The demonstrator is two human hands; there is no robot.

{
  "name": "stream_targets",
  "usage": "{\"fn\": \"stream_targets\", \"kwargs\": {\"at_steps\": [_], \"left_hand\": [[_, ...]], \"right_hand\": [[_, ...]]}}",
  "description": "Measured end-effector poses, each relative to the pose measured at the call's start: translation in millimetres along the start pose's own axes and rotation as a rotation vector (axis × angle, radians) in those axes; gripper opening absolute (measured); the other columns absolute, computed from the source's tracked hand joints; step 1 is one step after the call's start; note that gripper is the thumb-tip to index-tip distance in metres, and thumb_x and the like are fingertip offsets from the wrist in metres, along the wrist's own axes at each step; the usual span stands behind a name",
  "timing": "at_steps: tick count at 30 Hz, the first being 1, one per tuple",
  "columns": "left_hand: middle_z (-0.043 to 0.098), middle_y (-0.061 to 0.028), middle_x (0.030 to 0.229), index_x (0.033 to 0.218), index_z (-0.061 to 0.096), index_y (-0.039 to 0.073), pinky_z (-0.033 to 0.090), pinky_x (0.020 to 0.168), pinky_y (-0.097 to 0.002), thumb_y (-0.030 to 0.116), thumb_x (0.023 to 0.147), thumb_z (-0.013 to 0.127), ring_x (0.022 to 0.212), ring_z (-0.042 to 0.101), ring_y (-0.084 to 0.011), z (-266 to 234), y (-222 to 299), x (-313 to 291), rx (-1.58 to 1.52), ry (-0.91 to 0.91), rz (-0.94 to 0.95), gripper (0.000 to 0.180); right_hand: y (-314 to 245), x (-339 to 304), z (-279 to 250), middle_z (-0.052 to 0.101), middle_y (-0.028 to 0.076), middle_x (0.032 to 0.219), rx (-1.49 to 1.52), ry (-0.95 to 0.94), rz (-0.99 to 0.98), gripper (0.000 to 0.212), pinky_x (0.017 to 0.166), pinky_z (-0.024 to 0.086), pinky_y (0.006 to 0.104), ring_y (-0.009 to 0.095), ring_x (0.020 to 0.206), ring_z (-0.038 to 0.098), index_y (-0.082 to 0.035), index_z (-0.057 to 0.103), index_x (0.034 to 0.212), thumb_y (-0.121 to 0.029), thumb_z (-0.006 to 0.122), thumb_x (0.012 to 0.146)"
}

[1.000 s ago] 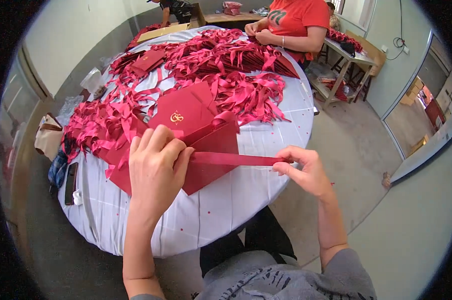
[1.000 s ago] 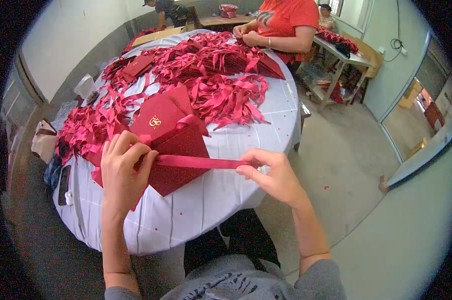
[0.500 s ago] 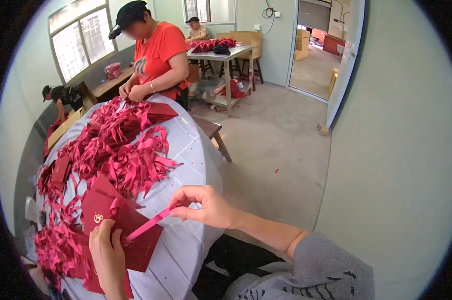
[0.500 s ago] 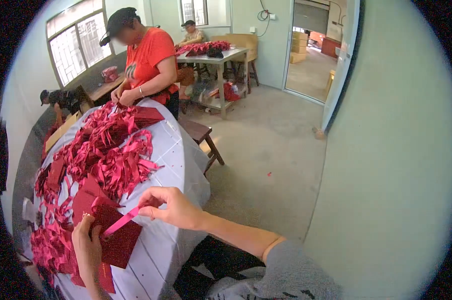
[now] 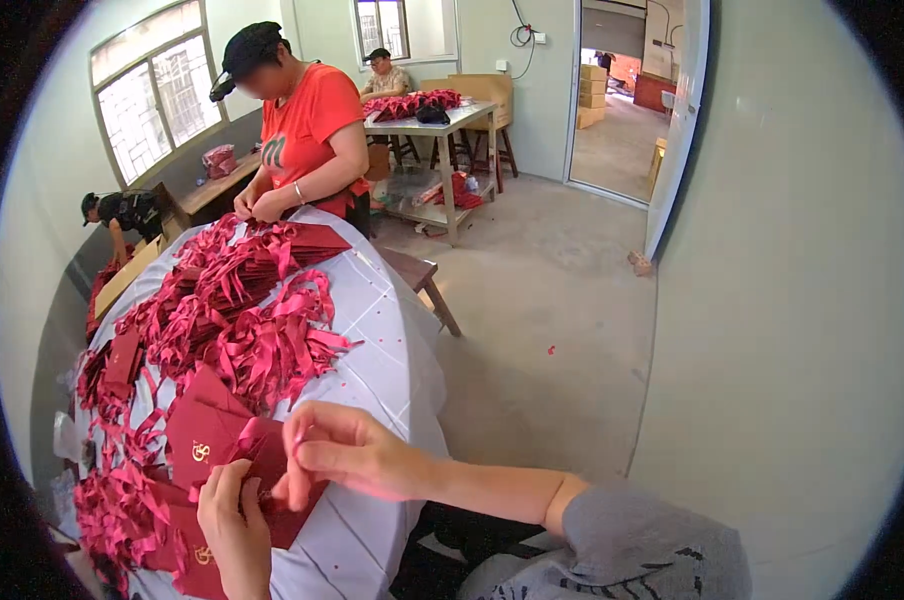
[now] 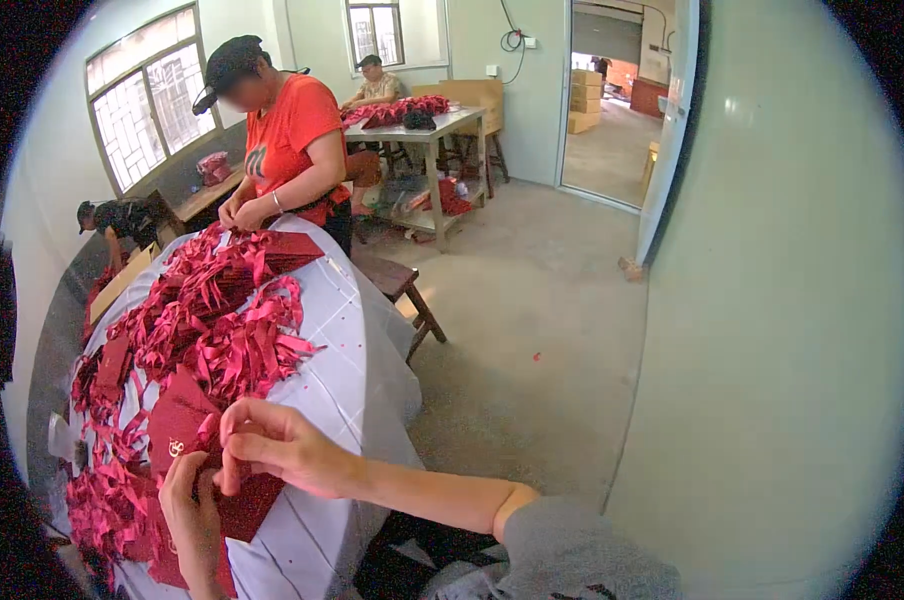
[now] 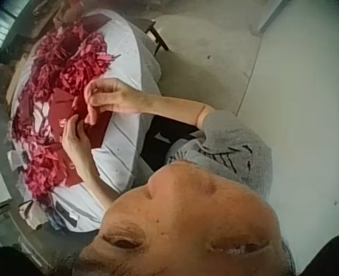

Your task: The person attaches ribbon handles to paper bags by threading ribbons through the holes in the bags by hand.

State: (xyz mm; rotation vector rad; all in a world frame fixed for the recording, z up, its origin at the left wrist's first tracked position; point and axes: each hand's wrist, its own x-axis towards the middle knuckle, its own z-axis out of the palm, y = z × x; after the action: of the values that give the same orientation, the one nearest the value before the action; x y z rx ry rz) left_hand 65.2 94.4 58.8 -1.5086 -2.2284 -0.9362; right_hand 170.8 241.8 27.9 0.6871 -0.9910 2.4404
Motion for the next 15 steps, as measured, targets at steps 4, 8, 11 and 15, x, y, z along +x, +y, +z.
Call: {"fn": "stream_targets", "kwargs": {"at_steps": [4,8,11,15], "left_hand": [[0.055,-0.0158,0.075,0.084,0.055,-0.004,0.044,0.063,-0.0336,-0.003,0.078,0.054,0.069,0.056,-0.0282,2,0,-1,-0.030,0.014,-0.069,0.007],[0.055,-0.0148,0.074,0.082,0.055,-0.004,0.043,0.062,-0.0330,-0.002,0.078,0.055,0.067,0.056,-0.0277,6,-9,-4,-0.001,0.039,-0.055,0.004],[0.055,-0.0146,0.075,0.083,0.055,-0.003,0.043,0.062,-0.0332,-0.001,0.078,0.055,0.068,0.056,-0.0283,7,-9,-5,0.042,0.068,-0.008,0.005],[0.055,-0.0146,0.077,0.085,0.056,-0.002,0.043,0.064,-0.0347,0.000,0.079,0.055,0.071,0.056,-0.0298,6,-6,-5,0.045,0.070,-0.020,0.007]], "right_hand": [[10,3,3,0.053,0.003,0.070,-0.278,0.032,0.111,0.016,0.055,0.046,0.0232,0.010,0.058,0.055,-0.002,0.045,0.098,-0.016,0.050,0.092],[24,3,-4,0.051,0.000,0.070,-0.446,0.098,0.203,0.016,0.048,0.039,0.0195,0.005,0.056,0.046,-0.003,0.047,0.099,-0.018,0.049,0.093],[37,4,-10,0.049,-0.002,0.073,-0.485,0.117,0.163,0.016,0.049,0.037,0.0189,0.003,0.059,0.043,-0.003,0.047,0.100,-0.017,0.049,0.093],[38,6,-7,0.046,-0.003,0.067,-0.537,0.177,0.144,0.012,0.053,0.036,0.0199,0.003,0.060,0.041,-0.002,0.049,0.090,-0.013,0.051,0.091]]}}
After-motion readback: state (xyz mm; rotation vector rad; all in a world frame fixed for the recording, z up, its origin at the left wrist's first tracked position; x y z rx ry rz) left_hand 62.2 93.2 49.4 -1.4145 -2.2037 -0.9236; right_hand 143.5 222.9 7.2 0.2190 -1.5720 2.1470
